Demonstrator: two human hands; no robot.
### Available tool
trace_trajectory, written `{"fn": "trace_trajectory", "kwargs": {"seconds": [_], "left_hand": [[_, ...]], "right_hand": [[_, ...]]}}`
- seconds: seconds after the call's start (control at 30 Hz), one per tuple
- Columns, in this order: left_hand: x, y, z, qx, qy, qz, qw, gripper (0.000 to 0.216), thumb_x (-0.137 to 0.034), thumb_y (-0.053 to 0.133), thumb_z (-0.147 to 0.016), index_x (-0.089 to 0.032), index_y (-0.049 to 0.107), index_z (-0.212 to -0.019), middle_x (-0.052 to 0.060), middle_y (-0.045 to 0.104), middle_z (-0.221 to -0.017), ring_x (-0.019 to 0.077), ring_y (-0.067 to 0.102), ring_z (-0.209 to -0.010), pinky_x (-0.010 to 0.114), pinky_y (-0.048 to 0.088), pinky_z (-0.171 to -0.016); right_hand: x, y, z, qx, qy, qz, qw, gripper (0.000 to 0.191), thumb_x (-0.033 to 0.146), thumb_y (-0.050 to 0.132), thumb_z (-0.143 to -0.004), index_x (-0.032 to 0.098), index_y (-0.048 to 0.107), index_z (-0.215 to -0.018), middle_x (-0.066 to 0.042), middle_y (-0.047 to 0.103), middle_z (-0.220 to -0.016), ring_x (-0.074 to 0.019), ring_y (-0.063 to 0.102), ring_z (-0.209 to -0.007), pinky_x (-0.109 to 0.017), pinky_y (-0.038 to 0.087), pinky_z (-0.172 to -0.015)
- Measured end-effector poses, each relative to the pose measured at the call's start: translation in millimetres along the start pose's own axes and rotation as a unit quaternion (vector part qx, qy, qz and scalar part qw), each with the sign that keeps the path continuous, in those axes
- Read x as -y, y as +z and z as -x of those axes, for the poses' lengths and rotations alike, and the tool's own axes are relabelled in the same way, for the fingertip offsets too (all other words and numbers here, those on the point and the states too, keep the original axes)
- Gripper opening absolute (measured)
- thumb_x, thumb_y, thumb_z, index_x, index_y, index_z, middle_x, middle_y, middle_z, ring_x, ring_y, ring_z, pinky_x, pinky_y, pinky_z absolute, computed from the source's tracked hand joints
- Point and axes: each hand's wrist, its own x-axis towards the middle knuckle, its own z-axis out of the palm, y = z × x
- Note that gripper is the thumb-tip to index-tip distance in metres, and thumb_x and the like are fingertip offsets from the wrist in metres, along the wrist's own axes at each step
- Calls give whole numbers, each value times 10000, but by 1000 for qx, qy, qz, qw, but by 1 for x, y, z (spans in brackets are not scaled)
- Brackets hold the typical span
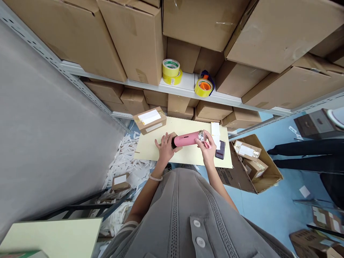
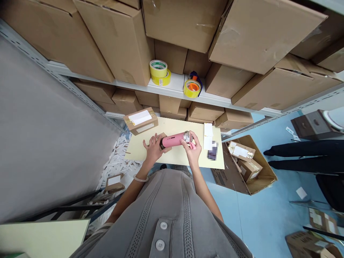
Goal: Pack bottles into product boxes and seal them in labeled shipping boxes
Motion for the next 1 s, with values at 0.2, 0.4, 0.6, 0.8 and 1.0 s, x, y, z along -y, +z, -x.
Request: {"fn": "trace_trajectory", "kwargs": {"seconds": [0.2, 0.4, 0.6, 0.8, 1.0], "left_hand": [[5, 4, -6, 16, 3, 17, 1000, 809, -505, 661, -798, -267, 335, -1500, 124, 255, -1601, 374, 253, -1439, 649, -15, -1146], [6, 3, -6, 20, -3, 31, 999, 801, -498, 660, -799, -264, 342, -1496, 127, 270, -1595, 364, 258, -1436, 648, -26, -1144], [7, 3, -6, 18, 13, 51, 998, 761, -466, 641, -810, -276, 350, -1487, 118, 279, -1593, 372, 256, -1433, 658, 17, -1137], [7, -4, -1, -47, 73, 36, 996, 699, -280, 574, -845, -263, 330, -1500, 120, 411, -1512, 337, 351, -1369, 597, 68, -1151], [9, -6, -2, -35, 132, 33, 990, 695, -261, 520, -880, -229, 266, -1526, 134, 525, -1390, 310, 463, -1245, 506, 231, -1078]], "right_hand": [[-4, 21, -2, 54, -60, 71, 994, 624, 469, 764, -682, 240, 631, -1247, -84, 636, -1264, -203, 640, -965, -325, 554, -804], [-9, 33, -6, 166, -159, 179, 957, 557, 417, 729, -747, 263, 613, -1270, -62, 657, -1202, -209, 642, -982, -318, 517, -872], [-36, 49, -15, 258, -193, 247, 914, 549, 362, 714, -768, 289, 594, -1298, -33, 652, -1231, -220, 639, -1042, -311, 509, -892], [-78, 58, -17, 335, -219, 251, 881, 585, 316, 707, -776, 272, 552, -1338, -51, 623, -1291, -238, 606, -1149, -353, 486, -957], [-88, 57, -24, 344, -229, 238, 879, 641, 356, 736, -764, 239, 497, -1348, -88, 622, -1294, -273, 601, -1150, -409, 454, -954]]}}
